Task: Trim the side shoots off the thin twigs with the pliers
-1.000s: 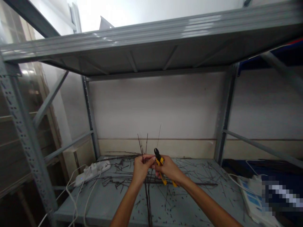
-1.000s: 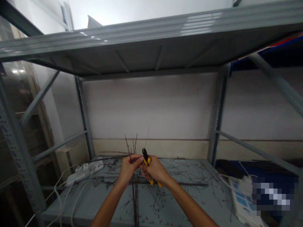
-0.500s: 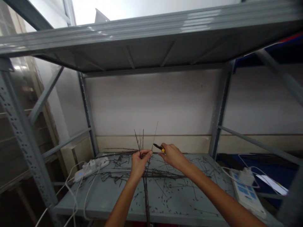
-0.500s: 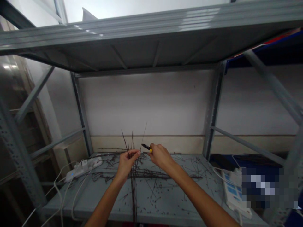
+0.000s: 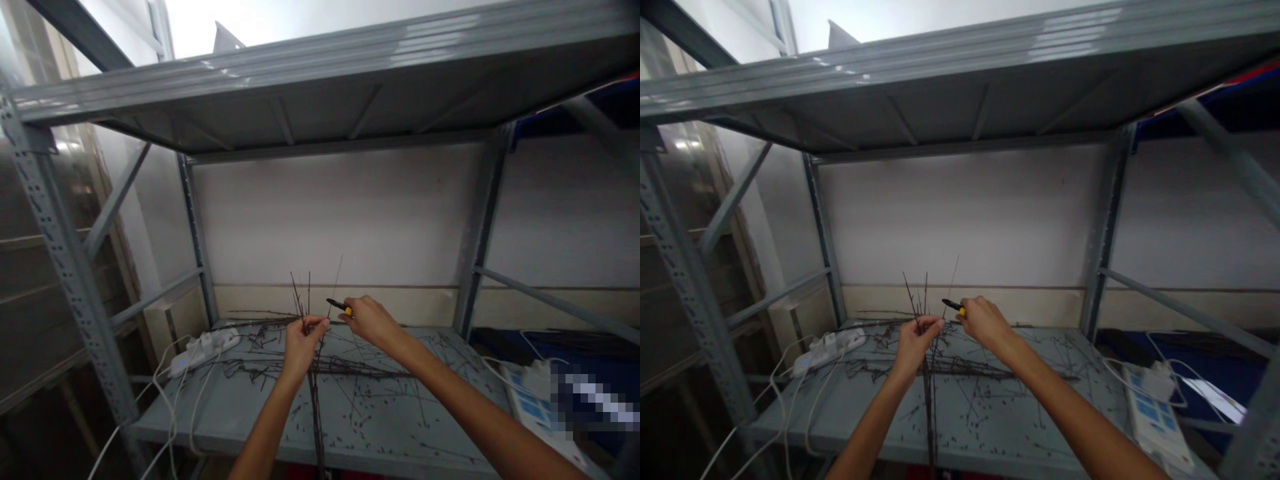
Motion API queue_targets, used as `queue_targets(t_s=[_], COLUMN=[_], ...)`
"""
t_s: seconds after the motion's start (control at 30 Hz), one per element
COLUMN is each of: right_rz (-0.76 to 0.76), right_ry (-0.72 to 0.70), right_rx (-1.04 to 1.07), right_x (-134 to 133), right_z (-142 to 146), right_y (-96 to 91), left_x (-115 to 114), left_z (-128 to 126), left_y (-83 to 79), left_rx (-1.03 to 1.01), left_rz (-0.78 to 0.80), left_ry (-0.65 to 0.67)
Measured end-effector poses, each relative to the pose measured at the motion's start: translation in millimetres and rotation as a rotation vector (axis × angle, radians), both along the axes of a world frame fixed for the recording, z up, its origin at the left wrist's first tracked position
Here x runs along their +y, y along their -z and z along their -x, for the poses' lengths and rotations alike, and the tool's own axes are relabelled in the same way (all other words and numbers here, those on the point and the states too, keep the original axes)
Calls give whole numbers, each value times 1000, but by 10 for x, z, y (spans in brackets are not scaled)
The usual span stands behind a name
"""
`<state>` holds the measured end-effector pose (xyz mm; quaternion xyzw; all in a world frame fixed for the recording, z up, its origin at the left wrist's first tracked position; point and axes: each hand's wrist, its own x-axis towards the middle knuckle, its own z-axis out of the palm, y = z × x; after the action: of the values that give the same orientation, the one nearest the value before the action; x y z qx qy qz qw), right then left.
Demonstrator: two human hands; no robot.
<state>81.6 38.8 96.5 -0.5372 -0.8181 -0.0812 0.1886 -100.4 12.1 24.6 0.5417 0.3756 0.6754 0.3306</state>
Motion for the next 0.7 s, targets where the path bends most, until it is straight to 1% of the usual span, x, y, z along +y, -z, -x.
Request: queue_targets(t_s=[0.2, 0.33, 0.4, 0.5, 0.6, 0.7], right_rz=[15, 69, 113, 196, 290, 314], right_ry=[-45, -86, -95, -90, -83, -44], right_rx=[46, 154, 230, 364, 493, 612], right_x=[85, 228, 290, 324, 329, 386], right_z=[56, 73, 103, 209, 374, 511], right_y=[-10, 73, 179, 436, 733, 962], left_x=[-42, -80, -128, -256, -416, -527], left_z=[-17, 62, 137, 252, 324, 354], left_y=[-9, -59, -90, -130, -175, -230], left_rx=[-49, -155, -223, -290, -399, -526], left_rz=[13, 25, 37, 53, 77, 72], left_ry=[2, -5, 4, 59, 217, 381])
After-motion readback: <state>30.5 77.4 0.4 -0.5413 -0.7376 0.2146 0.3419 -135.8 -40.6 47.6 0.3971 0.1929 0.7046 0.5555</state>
